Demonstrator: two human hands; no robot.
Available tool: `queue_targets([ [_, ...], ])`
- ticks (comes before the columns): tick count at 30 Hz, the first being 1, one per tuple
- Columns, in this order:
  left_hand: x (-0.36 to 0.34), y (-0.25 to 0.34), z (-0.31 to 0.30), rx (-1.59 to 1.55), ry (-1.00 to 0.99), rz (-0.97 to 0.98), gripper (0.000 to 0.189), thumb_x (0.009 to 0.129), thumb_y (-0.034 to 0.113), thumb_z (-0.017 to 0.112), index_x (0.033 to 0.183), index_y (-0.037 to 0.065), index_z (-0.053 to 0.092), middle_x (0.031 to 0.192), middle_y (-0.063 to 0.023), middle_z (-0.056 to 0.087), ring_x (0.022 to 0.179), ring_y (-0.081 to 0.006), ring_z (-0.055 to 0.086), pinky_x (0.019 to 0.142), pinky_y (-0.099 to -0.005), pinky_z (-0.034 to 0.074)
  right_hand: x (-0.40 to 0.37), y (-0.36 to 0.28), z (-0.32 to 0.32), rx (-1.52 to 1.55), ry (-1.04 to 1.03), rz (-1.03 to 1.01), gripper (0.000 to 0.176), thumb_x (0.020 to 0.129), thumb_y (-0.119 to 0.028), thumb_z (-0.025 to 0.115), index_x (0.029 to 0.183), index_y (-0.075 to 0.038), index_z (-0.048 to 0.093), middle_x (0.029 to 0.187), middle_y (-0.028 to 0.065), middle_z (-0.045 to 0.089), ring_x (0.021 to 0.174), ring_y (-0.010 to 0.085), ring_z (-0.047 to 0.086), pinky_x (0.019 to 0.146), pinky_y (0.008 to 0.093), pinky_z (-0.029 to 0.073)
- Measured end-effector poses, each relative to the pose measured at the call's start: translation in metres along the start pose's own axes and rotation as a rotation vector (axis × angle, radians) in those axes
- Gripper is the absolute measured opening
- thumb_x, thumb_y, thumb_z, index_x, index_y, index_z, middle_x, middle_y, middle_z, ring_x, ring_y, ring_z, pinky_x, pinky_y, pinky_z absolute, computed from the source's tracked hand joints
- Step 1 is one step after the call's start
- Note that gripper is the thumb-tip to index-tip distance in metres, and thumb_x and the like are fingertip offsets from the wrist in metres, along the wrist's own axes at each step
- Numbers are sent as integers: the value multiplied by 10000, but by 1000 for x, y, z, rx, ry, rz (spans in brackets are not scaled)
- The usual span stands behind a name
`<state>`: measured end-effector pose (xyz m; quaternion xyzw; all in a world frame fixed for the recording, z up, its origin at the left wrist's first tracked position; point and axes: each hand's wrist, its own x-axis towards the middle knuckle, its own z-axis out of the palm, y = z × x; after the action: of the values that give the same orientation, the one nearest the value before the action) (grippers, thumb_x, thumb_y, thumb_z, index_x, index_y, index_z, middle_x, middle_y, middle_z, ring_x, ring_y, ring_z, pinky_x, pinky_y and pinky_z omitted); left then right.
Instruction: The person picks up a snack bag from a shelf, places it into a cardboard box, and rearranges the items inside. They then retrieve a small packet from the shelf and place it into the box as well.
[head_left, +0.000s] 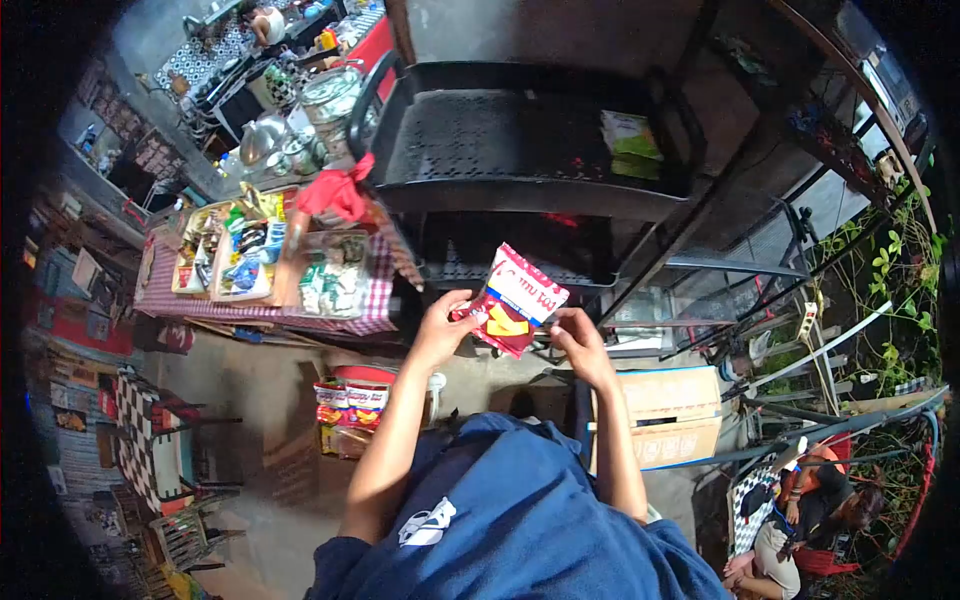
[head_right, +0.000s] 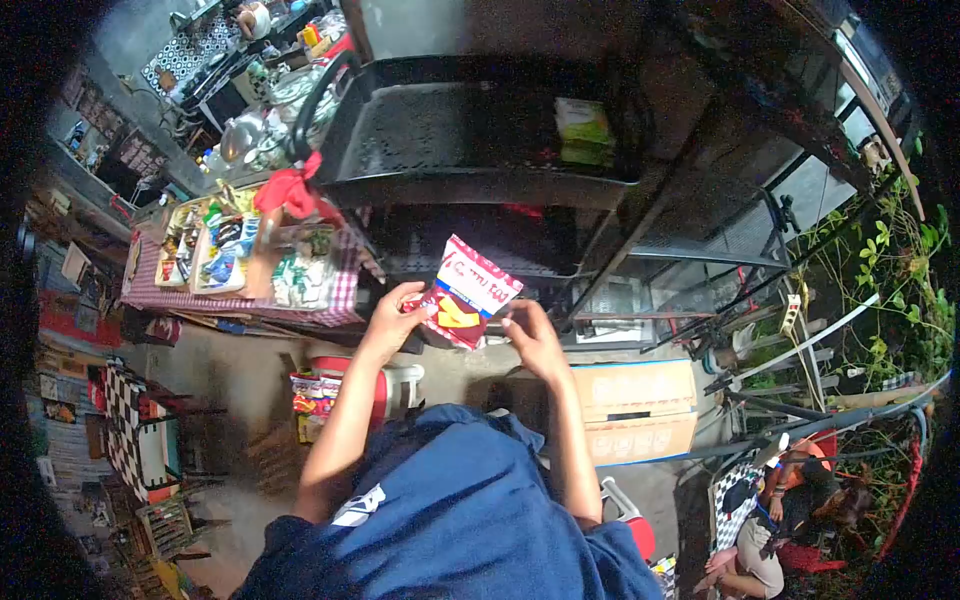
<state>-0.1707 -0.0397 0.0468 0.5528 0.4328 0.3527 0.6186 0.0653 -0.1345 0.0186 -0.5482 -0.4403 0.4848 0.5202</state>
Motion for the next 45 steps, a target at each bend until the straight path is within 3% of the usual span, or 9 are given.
queue_targets([
  [2,-17,0,-18,88,25,40,472,772,92,698,1169,-59,493,1036,-124,617,942,-145,576,833,-264,460,-3,-15,15,-80,34,-67,319,852,-133,595,1126,-16,480,950,64,561,853,126,546,720,267,464],
  [3,-23,-6,-29,163,30,108,439,759,72,697,1151,-26,526,1012,-100,630,916,-128,583,818,-259,467,-4,-22,20,-323,64,-82,368,835,-136,606,1149,-4,468,1008,122,550,892,184,574,761,290,478],
  [6,-50,11,-45,226,3,89,377,739,32,684,1098,3,572,995,-81,632,907,-115,582,819,-262,464,-7,-49,53,-390,29,-132,481,819,-162,619,1233,3,438,1108,179,525,929,257,586,821,342,475],
  [11,-78,12,-72,328,-66,211,362,686,-10,682,1038,-2,597,956,-89,608,914,-174,589,830,-277,451,-23,-70,108,-599,-22,-254,501,830,-200,607,1269,-23,445,1224,178,515,998,275,579,873,342,446],
  [14,-93,8,-92,339,-77,293,318,694,-30,666,1005,-15,600,932,-86,602,887,-177,584,807,-275,447,-39,-68,136,-489,30,-266,314,861,-183,574,1143,-46,576,1030,154,627,969,245,601,845,326,450],
  [21,-134,11,-117,284,-261,237,252,710,-40,619,962,-46,599,937,-71,588,899,-153,557,843,-269,427,-90,-73,171,-415,128,-44,236,886,-156,538,1063,-31,631,963,144,660,885,175,626,784,283,467],
  [26,-150,-3,-123,234,-470,303,307,860,167,595,1106,-17,594,1056,-107,603,963,-183,557,860,-284,422,-119,-69,176,-314,197,-30,237,889,-165,544,1053,-25,643,936,84,675,849,113,598,761,255,462],
  [35,-187,-7,-109,248,-340,224,270,862,209,600,1028,0,640,990,-162,649,932,-226,603,826,-307,453,-156,-41,157,-315,189,-104,228,901,-174,541,1046,-34,649,867,63,667,774,85,575,702,237,462],
  [45,-254,6,-48,317,-343,402,233,880,183,565,1005,7,652,975,-140,660,939,-229,607,841,-307,451,-244,-14,120,-197,296,-323,163,871,-91,568,962,11,658,787,63,640,711,105,573,651,241,465],
])
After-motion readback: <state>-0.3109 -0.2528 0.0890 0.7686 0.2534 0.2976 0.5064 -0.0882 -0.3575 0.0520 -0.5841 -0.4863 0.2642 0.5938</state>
